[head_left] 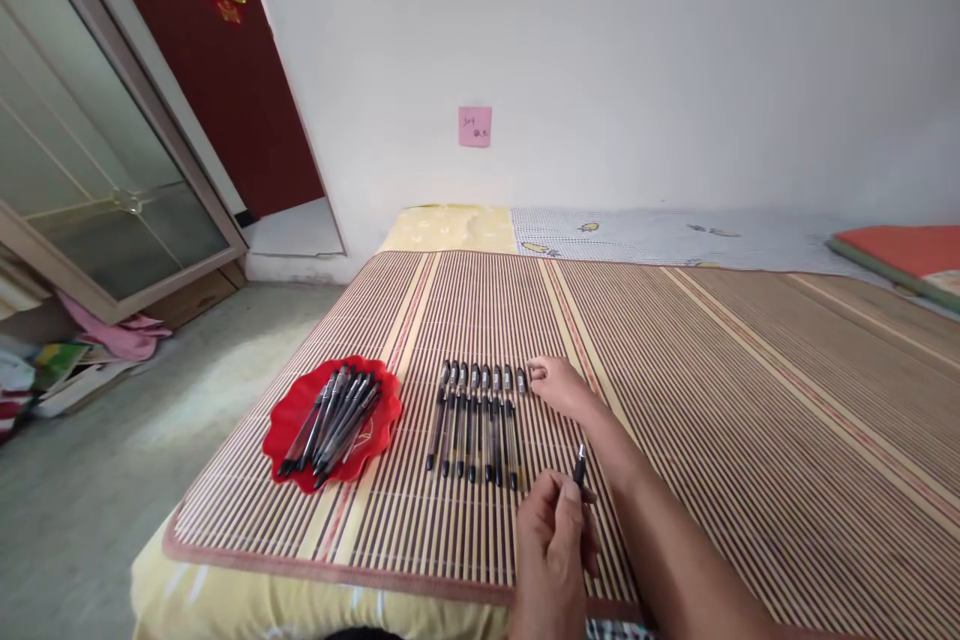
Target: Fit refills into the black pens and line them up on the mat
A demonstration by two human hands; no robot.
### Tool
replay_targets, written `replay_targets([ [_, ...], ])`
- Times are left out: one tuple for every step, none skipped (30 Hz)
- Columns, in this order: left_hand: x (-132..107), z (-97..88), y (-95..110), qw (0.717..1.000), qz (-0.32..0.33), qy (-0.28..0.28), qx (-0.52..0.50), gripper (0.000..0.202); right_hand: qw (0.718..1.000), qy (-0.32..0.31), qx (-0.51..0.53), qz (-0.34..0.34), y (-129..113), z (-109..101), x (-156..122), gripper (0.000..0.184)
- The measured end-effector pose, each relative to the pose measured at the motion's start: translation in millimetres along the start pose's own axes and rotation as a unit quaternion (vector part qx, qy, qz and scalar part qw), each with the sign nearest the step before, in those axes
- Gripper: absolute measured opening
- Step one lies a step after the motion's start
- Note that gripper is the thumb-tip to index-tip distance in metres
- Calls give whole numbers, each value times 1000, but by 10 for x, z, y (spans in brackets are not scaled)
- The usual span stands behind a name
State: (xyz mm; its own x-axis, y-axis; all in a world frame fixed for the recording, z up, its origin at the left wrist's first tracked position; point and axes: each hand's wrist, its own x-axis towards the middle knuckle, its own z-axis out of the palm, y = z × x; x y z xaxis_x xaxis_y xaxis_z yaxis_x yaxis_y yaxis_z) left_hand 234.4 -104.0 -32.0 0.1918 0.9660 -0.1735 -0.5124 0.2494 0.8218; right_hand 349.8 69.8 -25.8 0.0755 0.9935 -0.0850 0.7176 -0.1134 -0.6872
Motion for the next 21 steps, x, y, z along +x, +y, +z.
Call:
replay_targets([
  [-4, -1, 0, 1000, -1, -8, 4, 56, 1000, -15, 1, -3, 6, -19, -23, 44],
  [-5, -3, 1, 1000, -2, -16, 9, 56, 1000, -31, 0, -5, 6, -33, -44, 53],
  [-4, -6, 2, 1000, -4, -23, 14, 56, 999, -44, -1, -6, 1, -40, -63, 59],
  [-1, -10, 2, 999, -7, -28, 17, 56, 999, -52, -5, -9, -8, -42, -77, 64],
  [3, -13, 2, 999, -8, -28, 18, 57, 998, -55, -11, -11, -20, -39, -85, 66],
  [8, -15, 1, 1000, -9, -23, 17, 57, 998, -54, -19, -15, -34, -33, -88, 66],
  [11, -16, -1, 1000, -8, -17, 15, 57, 998, -52, -26, -20, -48, -24, -86, 65],
  [14, -16, -3, 1000, -7, -10, 12, 57, 998, -52, -33, -23, -61, -15, -79, 64],
  [15, -15, -4, 1000, -6, -5, 9, 57, 998, -52, -40, -24, -71, -6, -69, 62],
  [15, -14, -3, 1000, -5, -2, 7, 57, 997, -53, -47, -25, -79, 1, -57, 61],
  [14, -13, 1, 1000, -5, -3, 4, 57, 997, -54, -54, -25, -85, 6, -46, 60],
  [12, -13, 6, 1000, -6, -6, 2, 57, 996, -54, -60, -23, -90, 9, -36, 60],
  [11, -13, 13, 1000, -7, -8, 0, 57, 996, -53, -64, -23, -93, 8, -30, 60],
  [10, -13, 20, 1000, -8, -9, -2, 57, 996, -53, -67, -23, -98, 5, -28, 60],
  [10, -14, 28, 1000, -10, -9, -4, 57, 996, -54, -68, -22, -103, 1, -31, 61],
  [9, -15, 35, 1000, -13, -7, -5, 57, 996, -55, -67, -21, -111, -5, -40, 62],
  [9, -15, 41, 1000, -16, -4, -6, 57, 996, -59, -62, -16, -121, -10, -53, 63],
  [9, -16, 45, 1000, -17, -2, -6, 57, 996, -63, -55, -8, -132, -14, -68, 65],
  [8, -15, 49, 1000, -18, 0, -6, 57, 997, -67, -48, 2, -145, -17, -83, 66],
  [6, -13, 52, 1000, -18, 0, -5, 57, 997, -72, -42, 9, -158, -19, -96, 67],
  [4, -11, 55, 1000, -18, 1, -4, 57, 997, -74, -36, 13, -168, -21, -106, 67],
])
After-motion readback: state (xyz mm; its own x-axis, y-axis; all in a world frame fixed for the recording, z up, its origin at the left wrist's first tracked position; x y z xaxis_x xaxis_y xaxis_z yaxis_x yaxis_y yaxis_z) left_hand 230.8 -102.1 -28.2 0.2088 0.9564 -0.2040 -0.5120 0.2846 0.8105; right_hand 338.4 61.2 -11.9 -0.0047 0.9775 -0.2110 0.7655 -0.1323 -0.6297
